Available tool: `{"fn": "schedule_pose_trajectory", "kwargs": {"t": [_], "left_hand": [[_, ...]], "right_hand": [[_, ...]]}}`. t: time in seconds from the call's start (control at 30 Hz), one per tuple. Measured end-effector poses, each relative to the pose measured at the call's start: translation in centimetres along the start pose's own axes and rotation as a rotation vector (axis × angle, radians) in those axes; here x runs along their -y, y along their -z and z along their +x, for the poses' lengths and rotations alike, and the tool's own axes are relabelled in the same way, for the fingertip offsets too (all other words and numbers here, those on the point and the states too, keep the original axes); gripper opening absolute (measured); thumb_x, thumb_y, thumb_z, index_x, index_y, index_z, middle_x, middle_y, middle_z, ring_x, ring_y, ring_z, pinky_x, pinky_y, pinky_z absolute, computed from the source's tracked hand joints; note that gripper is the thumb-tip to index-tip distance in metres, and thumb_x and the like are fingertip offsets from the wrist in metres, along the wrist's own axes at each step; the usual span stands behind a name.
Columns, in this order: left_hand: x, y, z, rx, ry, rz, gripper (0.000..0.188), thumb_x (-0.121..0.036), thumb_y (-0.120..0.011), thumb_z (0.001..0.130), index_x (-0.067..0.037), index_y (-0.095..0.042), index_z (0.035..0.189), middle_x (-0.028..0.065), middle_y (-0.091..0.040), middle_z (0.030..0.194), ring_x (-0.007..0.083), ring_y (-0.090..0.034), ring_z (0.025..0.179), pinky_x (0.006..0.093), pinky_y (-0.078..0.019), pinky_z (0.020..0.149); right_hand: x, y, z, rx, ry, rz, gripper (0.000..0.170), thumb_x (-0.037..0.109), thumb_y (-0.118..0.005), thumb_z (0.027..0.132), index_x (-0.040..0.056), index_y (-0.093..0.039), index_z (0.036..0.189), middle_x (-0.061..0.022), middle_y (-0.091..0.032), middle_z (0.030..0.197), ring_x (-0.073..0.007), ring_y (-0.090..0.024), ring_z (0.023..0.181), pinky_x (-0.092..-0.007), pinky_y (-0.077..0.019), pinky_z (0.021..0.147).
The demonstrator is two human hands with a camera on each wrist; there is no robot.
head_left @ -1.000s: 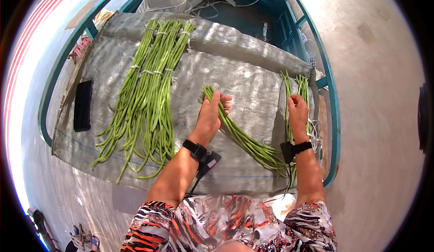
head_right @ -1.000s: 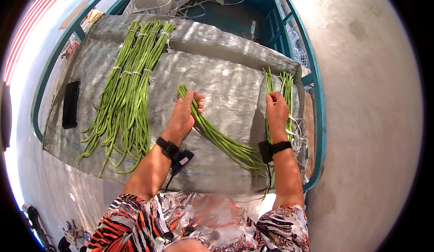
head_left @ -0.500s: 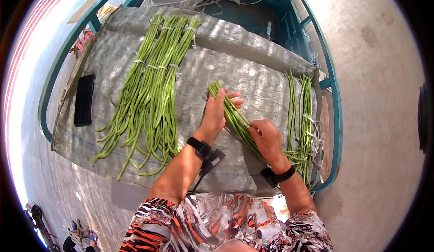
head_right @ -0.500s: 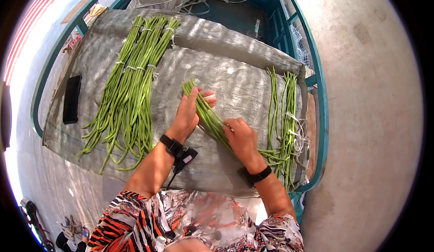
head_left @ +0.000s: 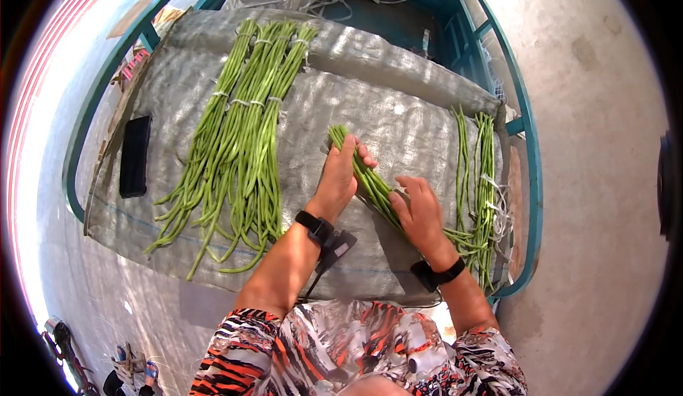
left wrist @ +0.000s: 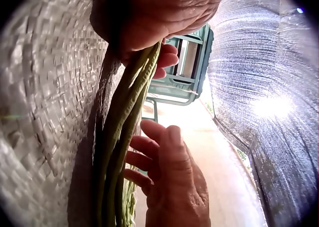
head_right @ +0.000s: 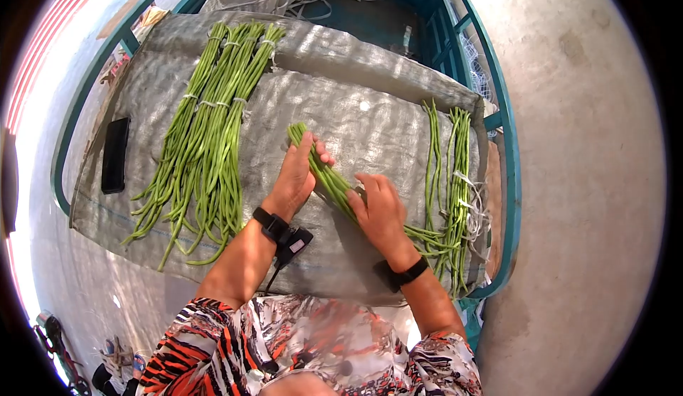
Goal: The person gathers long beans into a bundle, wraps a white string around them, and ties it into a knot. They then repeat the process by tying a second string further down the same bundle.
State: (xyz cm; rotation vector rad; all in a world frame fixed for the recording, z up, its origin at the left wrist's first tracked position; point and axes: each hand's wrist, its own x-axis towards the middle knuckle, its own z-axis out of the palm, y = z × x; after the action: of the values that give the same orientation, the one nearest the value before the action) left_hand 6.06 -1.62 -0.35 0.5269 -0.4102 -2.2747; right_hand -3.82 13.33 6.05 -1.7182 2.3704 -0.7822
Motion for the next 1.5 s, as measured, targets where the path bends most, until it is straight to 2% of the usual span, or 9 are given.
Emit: {"fn": "schedule_pose_trajectory", "kwargs": {"t": [0.2,0.43,0.73,0.83,0.93,1.03,1.1,1.3,1.5], "left_hand": [[0.0,0.0,0.2,0.05,0.053,-0.104,0.019,-0.028,-0.053,0.098,-0.011,-0.046,0.092,0.0004,-0.047,0.073,0.013,-0.049,0.066,0.0329,-0.0492,0.071],[-1.0,-1.0,-0.9,0.096,0.038,-0.07,0.028,-0.024,-0.064,0.091,-0.009,-0.05,0.11,0.0031,-0.057,0.082,0.0194,-0.059,0.08,0.0365,-0.0506,0.078],[-1.9,-0.7,-1.4,0.315,0.195,-0.009,0.039,-0.027,-0.066,0.09,-0.006,-0.052,0.12,0.0051,-0.064,0.094,0.027,-0.065,0.094,0.0403,-0.0514,0.087],[-1.7,-1.4,-1.5,0.217,0.23,-0.031,0.032,-0.027,-0.064,0.091,-0.006,-0.054,0.113,0.0025,-0.064,0.087,0.0264,-0.066,0.095,0.0399,-0.0511,0.087],[-1.7,-1.7,-1.4,0.099,0.268,-0.02,0.024,-0.026,-0.063,0.092,-0.007,-0.056,0.104,-0.0019,-0.058,0.073,0.0213,-0.065,0.088,0.0375,-0.0503,0.087],[-1.2,-0.5,-0.9,0.2,0.244,-0.035,0.02,-0.026,-0.062,0.093,-0.008,-0.058,0.099,-0.0052,-0.05,0.062,0.0142,-0.06,0.072,0.0349,-0.0497,0.087],[-1.0,-0.6,-0.9,0.182,0.259,-0.024,0.018,-0.027,-0.058,0.095,-0.009,-0.058,0.095,-0.0068,-0.042,0.055,0.0087,-0.048,0.057,0.0334,-0.0501,0.085],[-0.7,-1.2,-1.0,0.095,0.288,0.0,0.026,-0.033,-0.054,0.097,-0.01,-0.053,0.086,-0.0065,-0.04,0.053,0.011,-0.055,0.062,0.0361,-0.0527,0.084],[-0.5,-0.5,-0.3,0.097,0.295,-0.028,0.028,-0.034,-0.051,0.099,-0.01,-0.051,0.084,-0.0042,-0.045,0.063,0.0073,-0.045,0.055,0.0277,-0.0486,0.064]], "right_hand": [[2.9,-2.7,2.1,0.065,-0.071,-0.009,0.063,0.023,-0.072,0.075,-0.0015,-0.046,0.127,-0.0214,-0.058,0.113,-0.0364,-0.056,0.104,-0.0453,-0.0458,0.086],[2.4,-4.0,2.8,0.195,-0.175,0.024,0.035,0.019,-0.058,0.084,0.0037,-0.049,0.114,-0.0176,-0.062,0.087,-0.0355,-0.062,0.076,-0.0441,-0.0488,0.069],[2.9,-1.9,2.9,0.392,-0.322,0.775,0.024,0.015,-0.052,0.092,0.0017,-0.05,0.112,-0.0013,-0.052,0.076,-0.0089,-0.05,0.058,-0.0241,-0.0428,0.052],[2.5,-2.0,2.7,0.504,-0.308,0.717,0.025,0.014,-0.052,0.091,0.001,-0.05,0.112,-0.0031,-0.052,0.076,-0.0093,-0.05,0.057,-0.0257,-0.0427,0.051],[1.9,-2.9,2.4,0.417,-0.177,0.448,0.033,0.023,-0.053,0.091,-0.0002,-0.049,0.114,-0.0203,-0.061,0.09,-0.0383,-0.061,0.081,-0.0453,-0.0473,0.072],[2.0,-3.2,1.9,0.338,-0.141,0.294,0.033,0.027,-0.055,0.091,0.0004,-0.049,0.108,-0.023,-0.061,0.09,-0.0422,-0.059,0.087,-0.0475,-0.0463,0.073],[1.5,-3.4,1.7,0.383,-0.125,0.282,0.032,0.027,-0.055,0.09,0.0006,-0.049,0.107,-0.0231,-0.061,0.091,-0.042,-0.059,0.086,-0.0478,-0.0461,0.073],[3.4,-0.3,2.2,0.458,-0.215,0.134,0.04,0.036,-0.057,0.089,0.0019,-0.051,0.109,-0.0221,-0.064,0.096,-0.0396,-0.061,0.09,-0.0477,-0.0469,0.076],[-4.9,3.5,3.8,-0.065,-0.299,-0.174,0.035,0.034,-0.063,0.086,0.0044,-0.06,0.103,-0.0164,-0.064,0.1,-0.0334,-0.062,0.093,-0.0445,-0.0487,0.075]]}}
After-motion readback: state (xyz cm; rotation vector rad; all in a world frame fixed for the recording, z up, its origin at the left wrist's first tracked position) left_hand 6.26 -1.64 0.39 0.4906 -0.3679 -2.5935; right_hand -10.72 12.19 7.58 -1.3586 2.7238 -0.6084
